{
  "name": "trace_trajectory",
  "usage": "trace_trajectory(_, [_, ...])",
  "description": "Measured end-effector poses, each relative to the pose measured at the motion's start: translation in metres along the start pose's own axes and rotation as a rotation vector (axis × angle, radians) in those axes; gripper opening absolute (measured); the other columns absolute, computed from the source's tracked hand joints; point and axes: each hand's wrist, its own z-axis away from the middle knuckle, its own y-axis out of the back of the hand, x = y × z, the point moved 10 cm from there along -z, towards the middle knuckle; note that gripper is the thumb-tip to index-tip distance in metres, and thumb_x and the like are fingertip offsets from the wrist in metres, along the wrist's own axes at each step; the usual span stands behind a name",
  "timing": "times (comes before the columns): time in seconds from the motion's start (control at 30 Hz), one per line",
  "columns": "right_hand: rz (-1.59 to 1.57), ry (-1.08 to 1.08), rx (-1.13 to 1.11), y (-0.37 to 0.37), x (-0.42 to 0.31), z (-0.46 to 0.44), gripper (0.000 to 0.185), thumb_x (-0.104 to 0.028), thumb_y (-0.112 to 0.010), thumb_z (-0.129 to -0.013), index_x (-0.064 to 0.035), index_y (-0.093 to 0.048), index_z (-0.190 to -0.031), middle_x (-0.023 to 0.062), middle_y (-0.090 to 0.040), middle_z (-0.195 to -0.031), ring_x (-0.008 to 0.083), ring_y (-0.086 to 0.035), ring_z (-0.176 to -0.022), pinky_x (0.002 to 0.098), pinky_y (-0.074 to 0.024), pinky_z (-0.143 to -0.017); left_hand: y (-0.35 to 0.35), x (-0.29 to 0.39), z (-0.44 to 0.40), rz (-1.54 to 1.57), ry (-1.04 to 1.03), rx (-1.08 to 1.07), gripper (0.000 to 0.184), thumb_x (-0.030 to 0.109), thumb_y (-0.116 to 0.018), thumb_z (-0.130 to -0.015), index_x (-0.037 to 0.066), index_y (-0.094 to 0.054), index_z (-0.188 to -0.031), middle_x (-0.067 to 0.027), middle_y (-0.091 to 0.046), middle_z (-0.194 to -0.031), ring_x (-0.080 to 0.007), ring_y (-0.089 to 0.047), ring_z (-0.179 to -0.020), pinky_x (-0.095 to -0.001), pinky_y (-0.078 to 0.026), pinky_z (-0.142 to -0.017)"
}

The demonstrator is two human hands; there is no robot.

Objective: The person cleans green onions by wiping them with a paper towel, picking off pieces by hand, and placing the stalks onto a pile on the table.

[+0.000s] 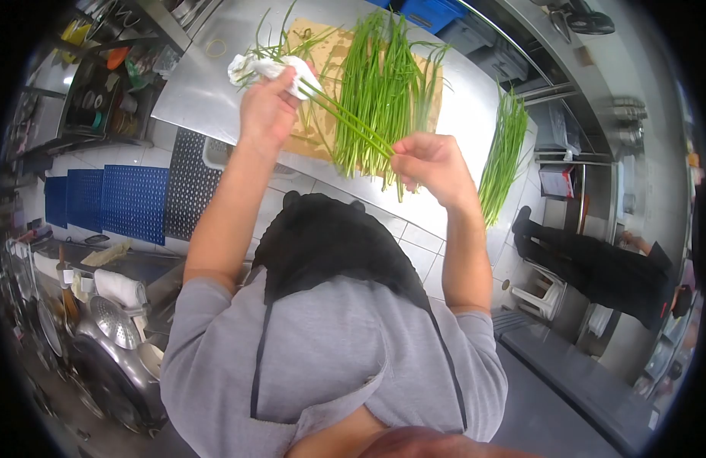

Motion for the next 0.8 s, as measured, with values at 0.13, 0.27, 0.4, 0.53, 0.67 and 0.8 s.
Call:
trace_trajectory(0.13, [0.022, -0.02, 0.04, 0.035, 0.001, 0.016, 0.012, 0.001, -0.069, -0.077, 0.0042, -0.068, -0.088, 0.0044, -0.065, -0.069, 0.0092, -0.058, -0.054, 0.0226, -0.0464, -0.048, 0.033, 0.024, -0.038, 0.092, -0.047, 0.027, 0.026, -0.003, -0.05, -0.095, -0.008, -0.046, -0.12, -0.0215, -0.061, -0.113, -0.0294, -0.064, -0.103, -0.038, -0.055, -0.093])
trace_trajectory(0.27, [0.02, -0.017, 0.073, 0.061, -0.005, 0.034, 0.011, -0.001, -0.069, -0.075, 0.003, -0.067, -0.086, 0.0044, -0.064, -0.068, 0.0088, -0.057, -0.053, 0.0227, -0.0458, -0.046, 0.065, 0.053, -0.062, 0.019, -0.146, 0.131, 0.025, -0.003, -0.051, -0.095, -0.008, -0.046, -0.118, -0.0216, -0.06, -0.115, -0.03, -0.063, -0.105, -0.039, -0.055, -0.094])
trace_trajectory(0.4, [-0.027, -0.018, 0.15, 0.091, -0.005, 0.051, 0.011, 0.002, -0.068, -0.076, 0.004, -0.067, -0.086, 0.0061, -0.065, -0.069, 0.0097, -0.058, -0.054, 0.0236, -0.0463, -0.048, 0.137, 0.092, -0.104, 0.03, -0.285, 0.184, 0.024, -0.002, -0.052, -0.095, -0.008, -0.048, -0.117, -0.0208, -0.06, -0.115, -0.0305, -0.063, -0.106, -0.0408, -0.054, -0.095])
trace_trajectory(0.53, [-0.158, 0.074, 0.197, 0.103, -0.013, 0.055, 0.012, 0.0, -0.068, -0.079, 0.0039, -0.066, -0.09, 0.0075, -0.066, -0.071, 0.0111, -0.059, -0.055, 0.0249, -0.0477, -0.05, 0.115, 0.099, -0.077, 0.045, -0.284, 0.106, 0.025, 0.001, -0.052, -0.095, -0.007, -0.05, -0.119, -0.019, -0.06, -0.116, -0.0306, -0.062, -0.108, -0.0425, -0.051, -0.098])
trace_trajectory(0.67, [-0.296, 0.195, 0.173, 0.081, -0.029, 0.034, 0.015, -0.002, -0.068, -0.083, 0.0046, -0.066, -0.096, 0.0098, -0.067, -0.075, 0.0132, -0.061, -0.058, 0.0266, -0.0499, -0.053, 0.07, 0.045, -0.043, 0.181, -0.082, -0.075, 0.03, 0.002, -0.053, -0.094, -0.005, -0.049, -0.123, -0.0184, -0.06, -0.118, -0.0303, -0.061, -0.109, -0.0421, -0.049, -0.1])
trace_trajectory(0.8, [-0.359, 0.26, 0.192, 0.056, -0.045, 0.014, 0.026, -0.002, -0.066, -0.086, 0.0053, -0.061, -0.111, 0.0117, -0.069, -0.077, 0.0146, -0.062, -0.06, 0.0279, -0.0517, -0.054, 0.029, 0.006, 0.003, 0.195, 0.024, -0.172, 0.032, 0.002, -0.055, -0.093, -0.003, -0.051, -0.124, -0.0179, -0.061, -0.117, -0.029, -0.061, -0.109, -0.0402, -0.051, -0.096])
